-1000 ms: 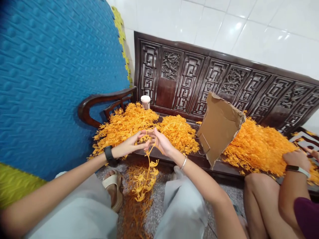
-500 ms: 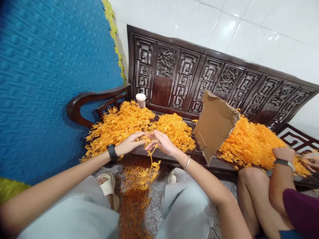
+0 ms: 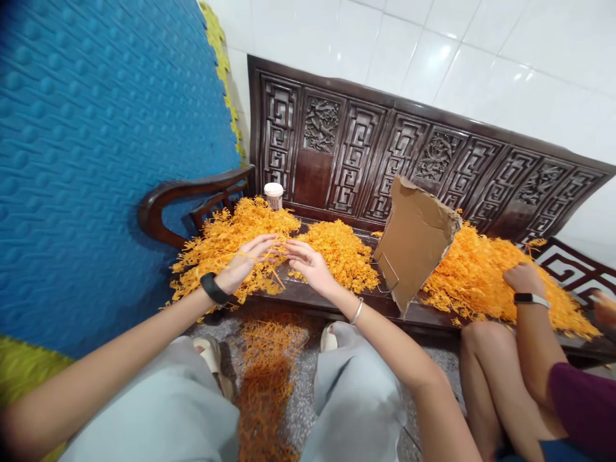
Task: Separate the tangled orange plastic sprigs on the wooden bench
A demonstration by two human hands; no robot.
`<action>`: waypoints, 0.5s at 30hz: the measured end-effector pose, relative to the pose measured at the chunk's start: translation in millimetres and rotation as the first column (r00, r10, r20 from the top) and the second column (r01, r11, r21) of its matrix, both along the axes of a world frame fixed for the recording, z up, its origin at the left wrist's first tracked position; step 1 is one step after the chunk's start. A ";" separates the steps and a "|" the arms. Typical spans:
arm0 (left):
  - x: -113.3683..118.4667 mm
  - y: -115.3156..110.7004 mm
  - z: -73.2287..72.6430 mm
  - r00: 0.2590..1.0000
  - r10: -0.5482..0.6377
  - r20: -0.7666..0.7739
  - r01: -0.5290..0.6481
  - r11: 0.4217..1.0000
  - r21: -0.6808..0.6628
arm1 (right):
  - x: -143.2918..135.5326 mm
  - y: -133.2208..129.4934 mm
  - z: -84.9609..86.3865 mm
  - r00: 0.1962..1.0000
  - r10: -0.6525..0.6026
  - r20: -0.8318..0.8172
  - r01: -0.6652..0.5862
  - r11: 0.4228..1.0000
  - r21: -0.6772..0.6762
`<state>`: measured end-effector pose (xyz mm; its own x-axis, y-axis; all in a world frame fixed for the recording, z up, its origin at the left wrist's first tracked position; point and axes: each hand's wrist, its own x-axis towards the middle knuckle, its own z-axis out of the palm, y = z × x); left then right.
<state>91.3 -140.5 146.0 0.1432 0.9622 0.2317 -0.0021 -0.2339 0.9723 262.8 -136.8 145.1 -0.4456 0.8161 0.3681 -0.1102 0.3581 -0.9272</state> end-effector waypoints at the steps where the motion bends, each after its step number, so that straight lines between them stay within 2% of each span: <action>1: 0.9 -1.6 0.7 0.992 -0.093 0.081 0.097 0.994 -0.050 | -1.5 0.4 0.0 0.998 -0.057 0.017 0.056 0.997 0.050; 3: 2.9 -4.3 0.4 0.946 -0.239 0.220 0.264 0.960 -0.095 | -4.0 1.0 0.7 0.982 -0.182 0.055 0.169 0.968 0.186; 4: 4.0 -5.4 -0.3 0.928 -0.267 0.261 0.302 0.948 -0.104 | -5.0 1.3 1.2 0.969 -0.237 0.076 0.210 0.942 0.260; 6: 6.8 -7.1 -1.4 0.923 -0.252 0.291 0.299 0.945 -0.131 | -6.8 1.6 2.1 0.942 -0.316 0.113 0.251 0.886 0.390; 8: 9.8 -8.2 -1.7 0.932 -0.200 0.301 0.265 0.945 -0.193 | -8.6 1.6 2.3 0.929 -0.345 0.135 0.245 0.846 0.474; 12: 11.8 -5.5 -2.3 0.920 -0.160 0.357 0.265 0.927 -0.267 | -9.8 2.8 0.5 0.926 -0.334 0.177 0.207 0.839 0.503; 15: 8.5 0.5 -5.3 0.912 -0.110 0.396 0.221 0.944 -0.247 | -5.5 8.1 -3.3 0.906 -0.382 0.181 0.271 0.854 0.443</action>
<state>99.8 -140.1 140.7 0.2628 0.9645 0.0242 -0.3905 0.0834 0.9168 257.3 -128.7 141.9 -0.3021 0.7375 0.6040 0.2977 0.6749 -0.6752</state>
